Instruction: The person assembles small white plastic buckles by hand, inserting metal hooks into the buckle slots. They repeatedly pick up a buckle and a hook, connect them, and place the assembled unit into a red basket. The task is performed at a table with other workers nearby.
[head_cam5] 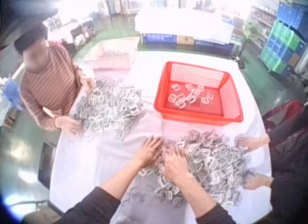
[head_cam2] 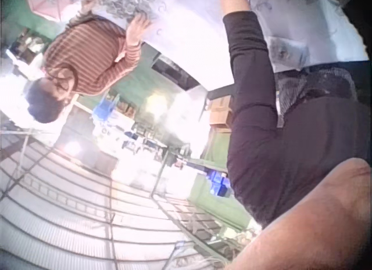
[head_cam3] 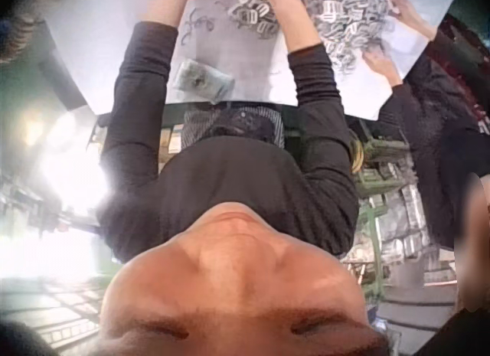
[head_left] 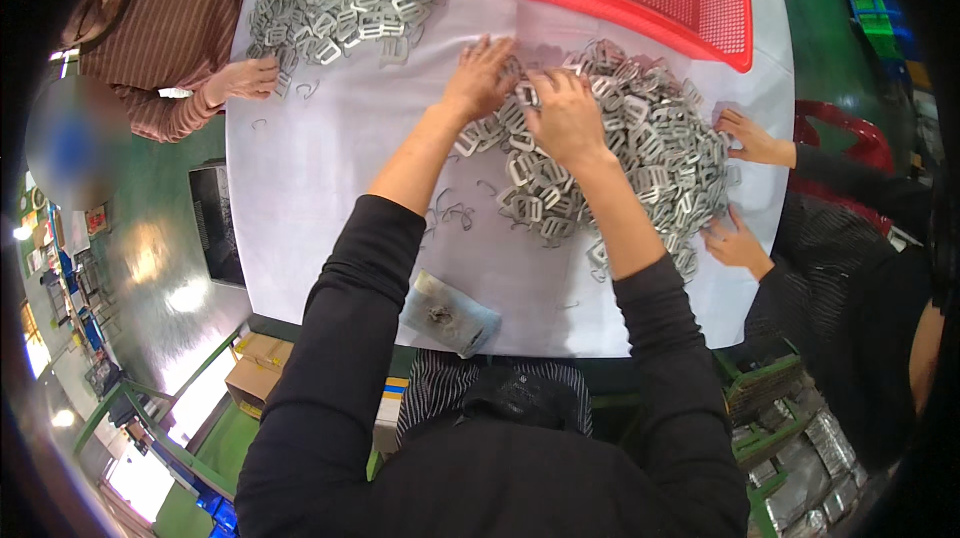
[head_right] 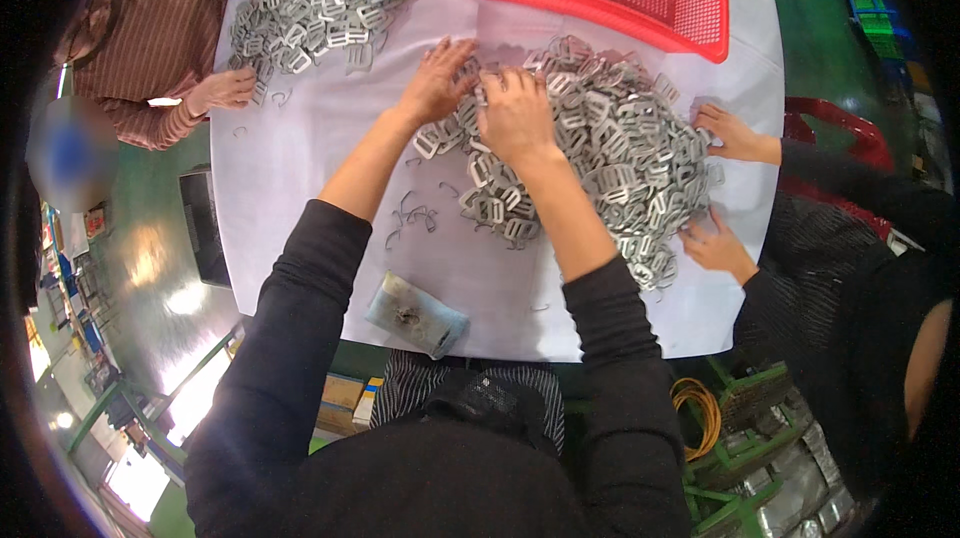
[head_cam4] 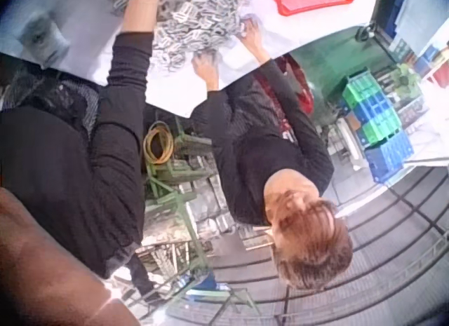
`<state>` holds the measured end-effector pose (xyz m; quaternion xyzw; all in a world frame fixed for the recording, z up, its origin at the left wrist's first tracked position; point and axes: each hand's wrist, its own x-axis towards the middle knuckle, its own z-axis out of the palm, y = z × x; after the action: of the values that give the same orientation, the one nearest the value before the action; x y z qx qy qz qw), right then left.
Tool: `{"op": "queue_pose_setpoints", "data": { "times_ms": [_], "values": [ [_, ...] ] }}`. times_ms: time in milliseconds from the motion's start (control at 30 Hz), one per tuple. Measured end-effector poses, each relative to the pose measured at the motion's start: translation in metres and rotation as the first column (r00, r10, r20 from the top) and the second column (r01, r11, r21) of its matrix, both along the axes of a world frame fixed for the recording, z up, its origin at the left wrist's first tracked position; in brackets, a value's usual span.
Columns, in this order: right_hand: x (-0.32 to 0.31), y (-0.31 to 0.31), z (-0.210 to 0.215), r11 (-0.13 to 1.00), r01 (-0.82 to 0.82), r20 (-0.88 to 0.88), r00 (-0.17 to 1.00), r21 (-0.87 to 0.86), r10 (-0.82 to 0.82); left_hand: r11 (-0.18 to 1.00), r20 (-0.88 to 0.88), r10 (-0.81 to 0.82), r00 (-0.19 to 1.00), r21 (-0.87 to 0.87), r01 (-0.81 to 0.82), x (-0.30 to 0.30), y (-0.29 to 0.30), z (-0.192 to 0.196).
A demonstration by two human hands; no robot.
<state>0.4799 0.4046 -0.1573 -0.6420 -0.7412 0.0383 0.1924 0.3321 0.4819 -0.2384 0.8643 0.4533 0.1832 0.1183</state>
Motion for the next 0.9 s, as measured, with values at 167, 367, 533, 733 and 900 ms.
{"op": "queue_pose_setpoints", "data": {
  "times_ms": [167, 367, 533, 733, 900],
  "values": [
    [-0.069, -0.043, -0.034, 0.999, -0.014, -0.039, 0.999, -0.03, 0.013, 0.986, 0.236, -0.041, 0.971, -0.148, 0.078, -0.051, -0.055, 0.007],
    [-0.095, -0.1, -0.035, 0.964, 0.139, -0.508, 0.828, -0.226, -0.239, 0.707, 0.482, 0.497, 0.722, -0.707, -0.014, -0.133, -0.109, 0.035],
    [-0.058, -0.104, 0.0, 0.83, 0.095, -0.739, 0.409, -0.55, -0.536, 0.292, 0.378, 0.565, 0.733, -0.923, 0.251, -0.163, -0.105, 0.072],
    [-0.021, -0.084, 0.019, 0.761, 0.021, -0.709, 0.348, -0.649, -0.614, 0.213, 0.386, 0.555, 0.737, -0.922, 0.323, -0.15, -0.065, 0.073],
    [-0.001, -0.08, 0.002, 0.836, -0.246, -0.779, -0.305, -0.491, -0.547, 0.873, 0.234, 0.19, 0.954, -0.484, -0.055, -0.038, -0.027, 0.047]
  ]
}}
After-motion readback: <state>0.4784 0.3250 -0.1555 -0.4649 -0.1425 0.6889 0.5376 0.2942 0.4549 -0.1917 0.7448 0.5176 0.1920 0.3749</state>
